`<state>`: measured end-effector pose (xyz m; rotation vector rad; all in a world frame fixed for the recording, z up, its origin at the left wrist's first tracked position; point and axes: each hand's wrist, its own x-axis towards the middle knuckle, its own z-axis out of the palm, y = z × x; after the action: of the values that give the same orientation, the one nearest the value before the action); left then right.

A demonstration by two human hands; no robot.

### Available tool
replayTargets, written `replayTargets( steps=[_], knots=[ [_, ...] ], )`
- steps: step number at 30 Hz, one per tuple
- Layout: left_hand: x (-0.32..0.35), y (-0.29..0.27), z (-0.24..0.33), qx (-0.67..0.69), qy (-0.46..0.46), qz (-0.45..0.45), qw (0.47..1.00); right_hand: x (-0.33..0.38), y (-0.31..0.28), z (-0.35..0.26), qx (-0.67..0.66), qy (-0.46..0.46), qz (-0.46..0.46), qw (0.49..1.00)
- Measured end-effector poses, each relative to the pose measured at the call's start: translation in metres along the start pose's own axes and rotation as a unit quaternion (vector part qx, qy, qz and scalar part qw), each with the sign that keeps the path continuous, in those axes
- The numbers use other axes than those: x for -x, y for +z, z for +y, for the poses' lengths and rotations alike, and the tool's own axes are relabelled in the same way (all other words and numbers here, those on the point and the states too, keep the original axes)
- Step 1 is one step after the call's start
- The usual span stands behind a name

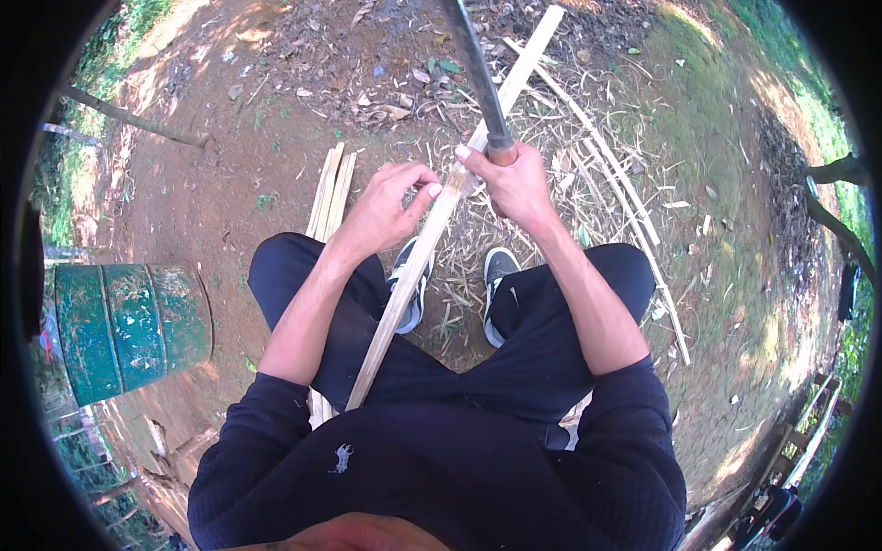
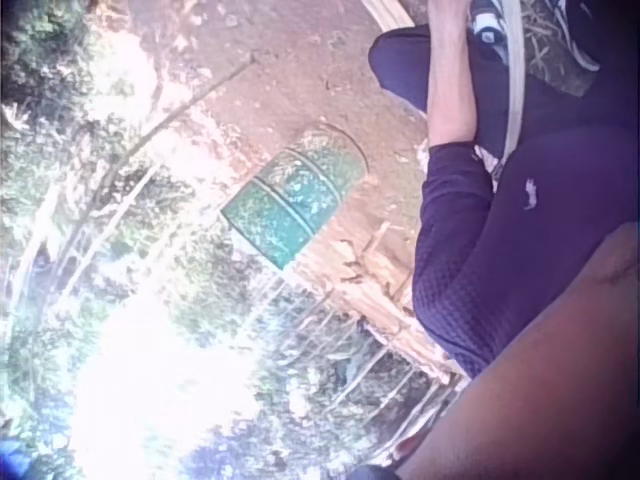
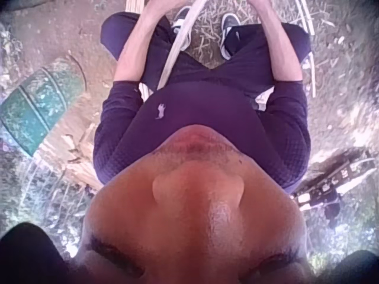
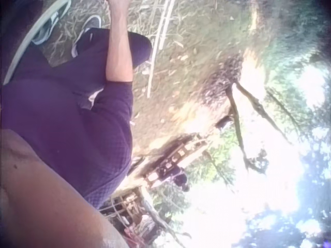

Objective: The person shapes a length of bamboo using a machete to shave off thin strips.

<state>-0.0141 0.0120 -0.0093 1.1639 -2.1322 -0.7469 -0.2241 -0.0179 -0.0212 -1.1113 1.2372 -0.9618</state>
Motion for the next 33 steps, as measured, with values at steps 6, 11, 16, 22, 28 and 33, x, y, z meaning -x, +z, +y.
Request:
replayTargets(
  steps=[6,11,16,22,28,33],
  knots=[
    [0.003,0.007,-0.001,-0.137,0.038,0.041,0.989,-0.003,0.000,0.013,0.016,-0.008,0.005,1.000],
    [-0.003,0.010,-0.001,-0.131,0.006,0.040,0.991,-0.010,0.001,0.015,-0.008,-0.035,0.018,0.999],
    [-0.006,0.016,-0.005,-0.110,0.002,0.051,0.993,-0.011,-0.001,0.014,-0.025,-0.031,0.025,0.999],
    [-0.016,0.003,-0.040,-0.197,-0.063,0.108,0.972,0.001,0.005,0.008,-0.028,-0.025,0.000,0.999],
    [-0.007,0.007,-0.031,-0.290,-0.117,0.130,0.941,0.000,-0.008,0.003,-0.045,-0.040,-0.008,0.998],
    [0.010,0.014,-0.034,0.366,-0.222,-0.244,0.870,-0.012,-0.022,0.006,-0.085,-0.048,0.011,0.995]
  ],
)
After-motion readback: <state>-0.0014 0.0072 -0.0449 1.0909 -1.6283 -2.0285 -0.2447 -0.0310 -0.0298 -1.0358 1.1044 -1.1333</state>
